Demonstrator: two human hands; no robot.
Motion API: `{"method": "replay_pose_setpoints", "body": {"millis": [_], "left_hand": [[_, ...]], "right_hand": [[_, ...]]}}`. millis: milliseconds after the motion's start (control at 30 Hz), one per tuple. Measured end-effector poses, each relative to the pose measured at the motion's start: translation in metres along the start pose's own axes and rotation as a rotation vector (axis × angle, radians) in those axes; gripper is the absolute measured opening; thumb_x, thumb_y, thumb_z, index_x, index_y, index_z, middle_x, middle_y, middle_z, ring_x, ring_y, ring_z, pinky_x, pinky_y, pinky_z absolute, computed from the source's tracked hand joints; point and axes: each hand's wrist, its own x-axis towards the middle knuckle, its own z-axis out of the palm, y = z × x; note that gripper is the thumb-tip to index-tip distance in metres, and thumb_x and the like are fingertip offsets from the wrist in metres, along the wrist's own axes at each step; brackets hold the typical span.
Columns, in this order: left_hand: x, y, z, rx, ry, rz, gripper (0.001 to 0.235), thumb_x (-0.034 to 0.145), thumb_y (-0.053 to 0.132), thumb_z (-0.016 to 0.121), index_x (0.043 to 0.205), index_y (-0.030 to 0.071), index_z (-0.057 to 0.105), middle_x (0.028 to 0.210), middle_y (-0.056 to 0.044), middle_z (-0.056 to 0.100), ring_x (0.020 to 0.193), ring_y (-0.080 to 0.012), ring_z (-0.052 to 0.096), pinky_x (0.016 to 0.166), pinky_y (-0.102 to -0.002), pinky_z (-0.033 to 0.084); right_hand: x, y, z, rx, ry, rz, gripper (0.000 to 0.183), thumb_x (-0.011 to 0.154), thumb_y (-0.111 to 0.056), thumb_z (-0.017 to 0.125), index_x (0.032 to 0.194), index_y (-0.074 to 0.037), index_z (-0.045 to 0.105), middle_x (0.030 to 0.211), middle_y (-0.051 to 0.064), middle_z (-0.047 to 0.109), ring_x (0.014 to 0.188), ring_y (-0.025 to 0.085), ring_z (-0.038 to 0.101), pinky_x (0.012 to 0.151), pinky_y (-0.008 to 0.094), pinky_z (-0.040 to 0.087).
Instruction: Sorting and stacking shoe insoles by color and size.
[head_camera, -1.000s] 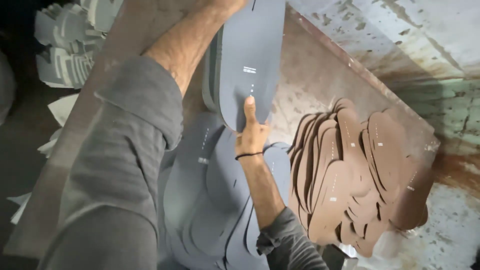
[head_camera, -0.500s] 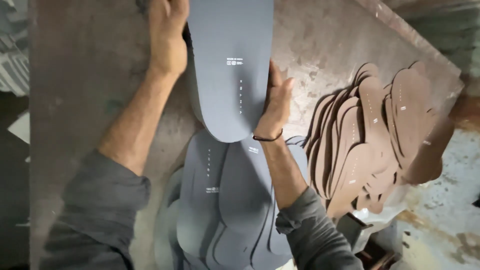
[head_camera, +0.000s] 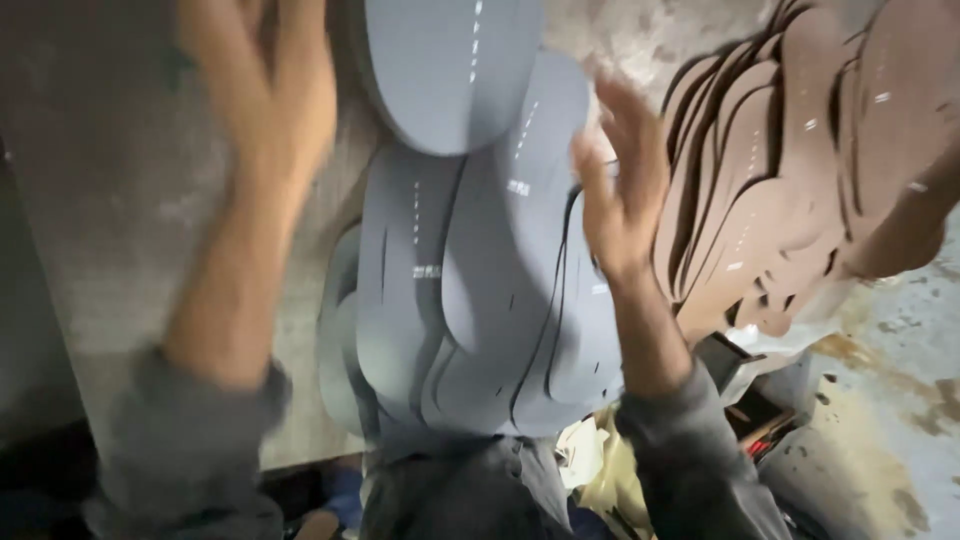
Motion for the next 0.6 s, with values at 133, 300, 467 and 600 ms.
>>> {"method": "replay_pose_setpoints", "body": {"millis": [133,300,467,600], "left_hand": [[-0.169,0.081,-0.044,0.316,-0.068,-0.298,0.064,0.11,0.033,0.073,0.152,-0.005,0.044,0.136,-0.02,0.054,0.122,-0.0279,0.056,0.105,-0.038,0.049],[-0.196,0.116,-0.037,0.411,-0.102,-0.449,0.076,0.096,0.042,0.077,0.144,-0.009,0.046,0.12,-0.022,0.065,0.105,-0.0291,0.067,0.093,-0.04,0.055],[-0.186,0.145,-0.029,0.249,-0.282,-0.653,0.077,0.081,0.047,0.087,0.13,-0.007,0.06,0.109,-0.018,0.074,0.099,-0.0246,0.073,0.084,-0.036,0.057],[-0.231,0.166,-0.018,0.045,-0.273,-0.645,0.066,0.068,0.036,0.09,0.117,-0.002,0.07,0.111,-0.017,0.078,0.101,-0.0256,0.076,0.085,-0.035,0.059]], "right_hand": [[-0.116,-0.025,0.035,-0.975,-0.207,-0.151,0.09,0.081,-0.048,0.081,0.15,-0.004,0.044,0.153,0.028,0.04,0.147,0.045,0.031,0.121,0.06,0.025],[-0.188,0.0,0.039,-1.105,-0.26,-0.089,0.079,0.09,-0.034,0.076,0.157,-0.006,0.044,0.164,0.025,0.036,0.155,0.045,0.028,0.126,0.06,0.023],[-0.246,0.024,0.02,-1.121,-0.284,-0.199,0.07,0.091,-0.024,0.07,0.156,-0.013,0.048,0.165,0.016,0.037,0.156,0.038,0.028,0.126,0.061,0.014],[-0.297,0.064,0.018,-1.06,-0.279,-0.298,0.067,0.095,-0.033,0.057,0.157,-0.012,0.045,0.167,0.017,0.032,0.157,0.042,0.022,0.125,0.065,0.007]]}}
